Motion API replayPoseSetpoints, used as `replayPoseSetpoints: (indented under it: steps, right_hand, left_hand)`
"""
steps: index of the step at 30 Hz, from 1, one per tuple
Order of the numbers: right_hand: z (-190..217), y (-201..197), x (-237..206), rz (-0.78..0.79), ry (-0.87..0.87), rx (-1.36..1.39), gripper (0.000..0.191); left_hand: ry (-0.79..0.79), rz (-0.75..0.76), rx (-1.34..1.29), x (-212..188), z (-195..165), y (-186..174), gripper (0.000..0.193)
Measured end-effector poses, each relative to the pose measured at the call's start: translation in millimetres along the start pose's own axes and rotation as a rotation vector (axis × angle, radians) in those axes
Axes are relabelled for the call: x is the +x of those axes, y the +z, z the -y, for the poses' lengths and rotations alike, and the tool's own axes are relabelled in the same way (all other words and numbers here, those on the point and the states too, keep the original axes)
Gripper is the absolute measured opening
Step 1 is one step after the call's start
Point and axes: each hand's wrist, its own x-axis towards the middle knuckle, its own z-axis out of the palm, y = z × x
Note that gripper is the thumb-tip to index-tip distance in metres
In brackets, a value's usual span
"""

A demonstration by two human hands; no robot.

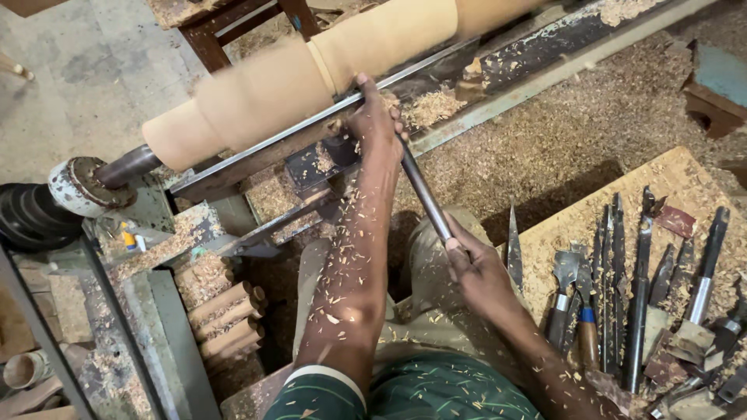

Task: The person shapes a rotating wooden cylinder on a lathe using a metal turning tool. They hold the tool with both hands and press it against the spinning wood to carve a deep groove while shavings fall away.

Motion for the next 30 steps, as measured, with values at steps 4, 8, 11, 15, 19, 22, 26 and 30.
replayPoseSetpoints:
  steps: [4, 8, 11, 15, 19, 22, 26, 30]
  right_hand:
    - [5, -11, 1, -0.015, 0.099, -0.039, 0.057]
    - [2, -17, 7, -0.071, 0.128, -0.103, 0.055]
    - [0, -21, 9, -0.095, 0.001, -0.113, 0.058]
    - [8, -25, 0, -0.022, 0.064, 0.022, 0.066]
    - [26, -17, -12, 0.237, 0.238, 0.757, 0.062]
    - [41, 0, -17, 0.167, 0.219, 0.618, 0.058]
    - [56, 15, -22, 0.132, 0.215, 0.527, 0.061]
    - [69, 18, -29, 0.138, 0.238, 0.574, 0.062]
  left_hand:
    - [0.059, 0.072, 0.011, 1, 7, 11, 0.064]
    - [0.039, 0.054, 0.049, 3, 13, 23, 0.063]
    - [0.002, 0.057, 0.038, 4, 17, 33, 0.064]
    - [-0.046, 0.188, -0.052, 3, 19, 28, 0.062]
    - [-0.199, 0.371, -0.127, 14, 14, 10, 0.059]
    - [-0.166, 0.291, -0.077, 24, 15, 2, 0.058]
    - [-0.127, 0.262, -0.084, 34, 15, -5, 0.062]
    - [-0.157, 0.271, -0.146, 35, 10, -17, 0.060]
